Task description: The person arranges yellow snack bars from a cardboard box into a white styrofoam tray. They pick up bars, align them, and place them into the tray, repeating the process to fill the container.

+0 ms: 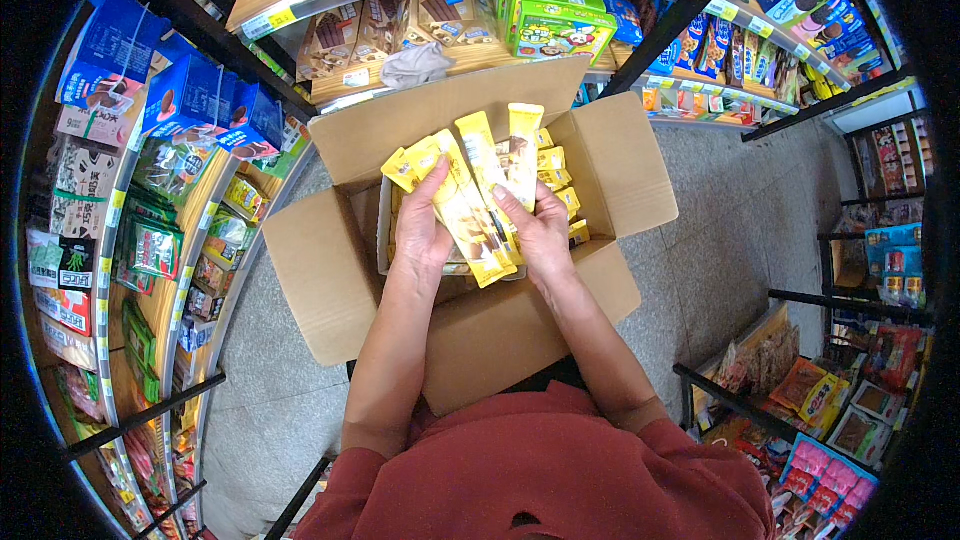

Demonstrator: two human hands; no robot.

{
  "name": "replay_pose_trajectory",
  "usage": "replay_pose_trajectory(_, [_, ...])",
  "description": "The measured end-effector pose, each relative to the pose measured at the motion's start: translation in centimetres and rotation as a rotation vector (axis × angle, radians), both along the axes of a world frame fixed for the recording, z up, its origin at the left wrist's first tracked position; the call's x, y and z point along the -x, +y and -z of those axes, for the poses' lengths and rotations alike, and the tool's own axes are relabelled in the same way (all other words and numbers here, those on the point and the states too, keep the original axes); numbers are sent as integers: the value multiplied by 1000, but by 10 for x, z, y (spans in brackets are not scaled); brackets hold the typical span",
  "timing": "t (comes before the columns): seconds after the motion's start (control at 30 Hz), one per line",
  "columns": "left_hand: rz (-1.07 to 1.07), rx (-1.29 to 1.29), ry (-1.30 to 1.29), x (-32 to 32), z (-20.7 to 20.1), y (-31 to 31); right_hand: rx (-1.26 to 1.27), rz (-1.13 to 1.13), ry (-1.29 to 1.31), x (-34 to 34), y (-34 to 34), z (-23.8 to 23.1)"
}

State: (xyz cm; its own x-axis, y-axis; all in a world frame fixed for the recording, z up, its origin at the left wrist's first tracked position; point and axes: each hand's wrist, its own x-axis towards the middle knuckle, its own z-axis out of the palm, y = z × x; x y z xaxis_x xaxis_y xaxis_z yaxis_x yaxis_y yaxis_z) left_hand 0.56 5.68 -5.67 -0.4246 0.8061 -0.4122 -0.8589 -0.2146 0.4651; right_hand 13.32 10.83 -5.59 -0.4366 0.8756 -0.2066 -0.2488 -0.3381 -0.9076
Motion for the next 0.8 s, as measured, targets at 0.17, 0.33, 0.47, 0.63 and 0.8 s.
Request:
replay_pose_trajectory(0.17, [26,25,143,1,3,-2,-667,99,-346,-5,1,-18])
replay_pose_trajectory(0.33, [11,-48,119,-7,5,1,-1182,23,-705,-1,-7,-19])
replay_pose_trajectory(0.47, [27,-61,164,-7,7,-1,-1162,11,-736,3,-13,-25])
replay_pose_trajectory(0.63, [47,-142,120,-4,4,-3,-970,-30,-540,-4,-7,-10])
replay_pose_trajectory(0.8, [39,-28,128,-6,-4,-2,-415,-50,-441,-12,12,-13])
